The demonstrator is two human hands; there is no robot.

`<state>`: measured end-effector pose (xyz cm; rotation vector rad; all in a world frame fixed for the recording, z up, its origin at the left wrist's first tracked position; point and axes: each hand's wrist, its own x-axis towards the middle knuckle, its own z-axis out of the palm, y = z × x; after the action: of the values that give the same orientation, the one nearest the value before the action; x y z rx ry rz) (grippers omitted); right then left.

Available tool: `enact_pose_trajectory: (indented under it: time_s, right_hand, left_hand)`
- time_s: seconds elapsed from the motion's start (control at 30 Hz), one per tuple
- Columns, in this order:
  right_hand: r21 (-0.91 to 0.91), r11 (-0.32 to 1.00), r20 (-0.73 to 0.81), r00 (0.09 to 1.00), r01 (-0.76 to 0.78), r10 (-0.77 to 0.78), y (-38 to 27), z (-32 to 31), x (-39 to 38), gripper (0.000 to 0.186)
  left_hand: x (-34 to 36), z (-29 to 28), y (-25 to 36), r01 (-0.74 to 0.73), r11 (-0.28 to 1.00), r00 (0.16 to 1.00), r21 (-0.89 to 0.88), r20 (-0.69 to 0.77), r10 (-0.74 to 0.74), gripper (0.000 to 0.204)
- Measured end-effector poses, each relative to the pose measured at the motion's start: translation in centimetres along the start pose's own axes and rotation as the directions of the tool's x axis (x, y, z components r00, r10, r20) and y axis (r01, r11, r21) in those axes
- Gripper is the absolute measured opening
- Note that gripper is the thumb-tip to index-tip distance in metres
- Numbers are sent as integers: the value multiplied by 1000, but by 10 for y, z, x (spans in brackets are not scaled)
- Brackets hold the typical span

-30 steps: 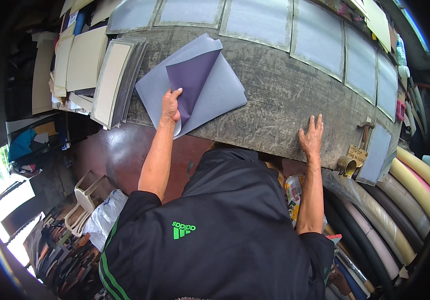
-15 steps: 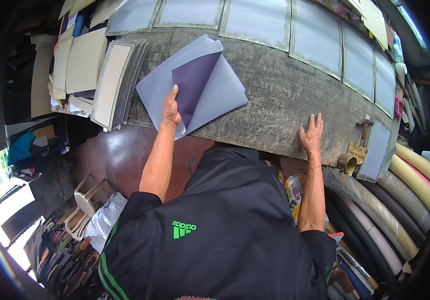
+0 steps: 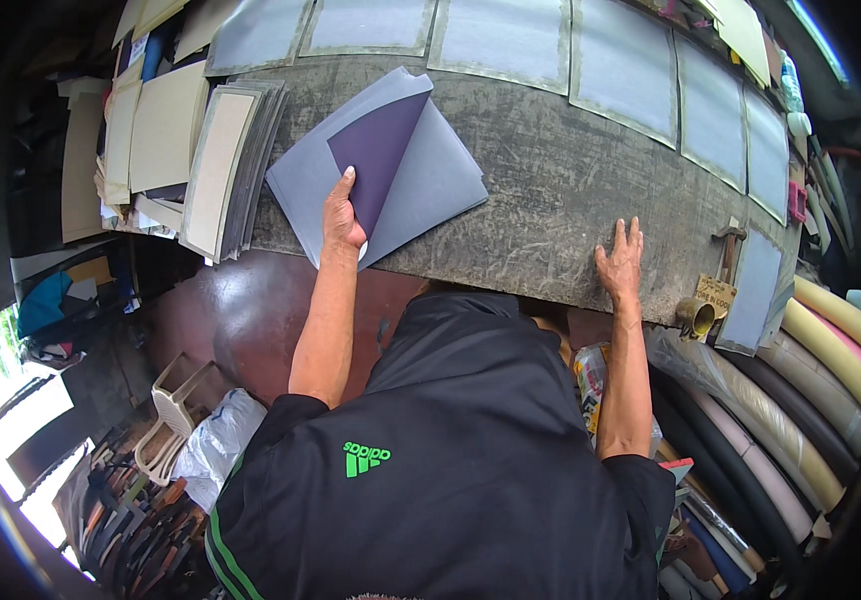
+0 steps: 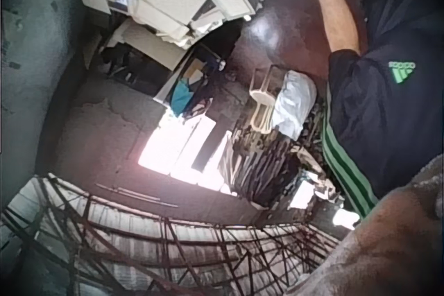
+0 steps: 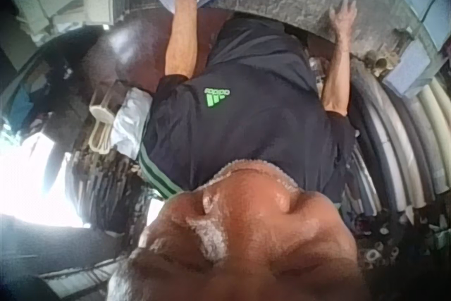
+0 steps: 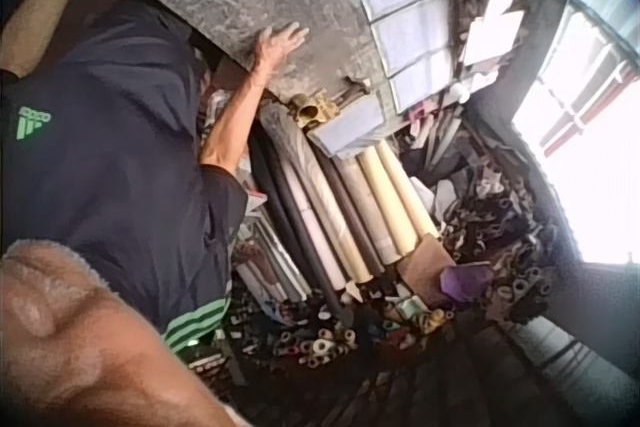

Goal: Inspecting and organizing leather or fabric sheets on a workshop table.

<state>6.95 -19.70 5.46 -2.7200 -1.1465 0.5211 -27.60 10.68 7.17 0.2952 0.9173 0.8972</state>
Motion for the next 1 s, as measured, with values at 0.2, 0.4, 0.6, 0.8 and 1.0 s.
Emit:
enact_pose_trajectory:
  time_s: [0.2, 0.4, 0.6, 0.8, 1.0]
  right_hand:
    - [42, 999, -86, 996, 26, -22, -19, -7, -5, 59]
    - [735, 678, -101, 991, 15, 87, -90, -5, -21, 52]
    - [931, 306, 112, 954, -198, 278, -44, -13, -47, 67]
    - [684, 723, -239, 966, 93, 102, -24, -4, -67, 71]
    - [453, 791, -529, 838, 411, -133, -9, 31, -65, 68]
  left_hand:
    - [-7, 16, -15, -69, 985, 997, 156, 40, 64, 23]
    - [-59, 73, -98, -372, 602, 904, 706, 424, 61, 11]
    - [-95, 68, -195, -887, 181, 358, 424, 881, -311, 28]
    - [-29, 61, -149, -847, -360, 442, 390, 894, -71, 36]
    - [77, 71, -72, -679, -677, 447, 283, 891, -75, 38]
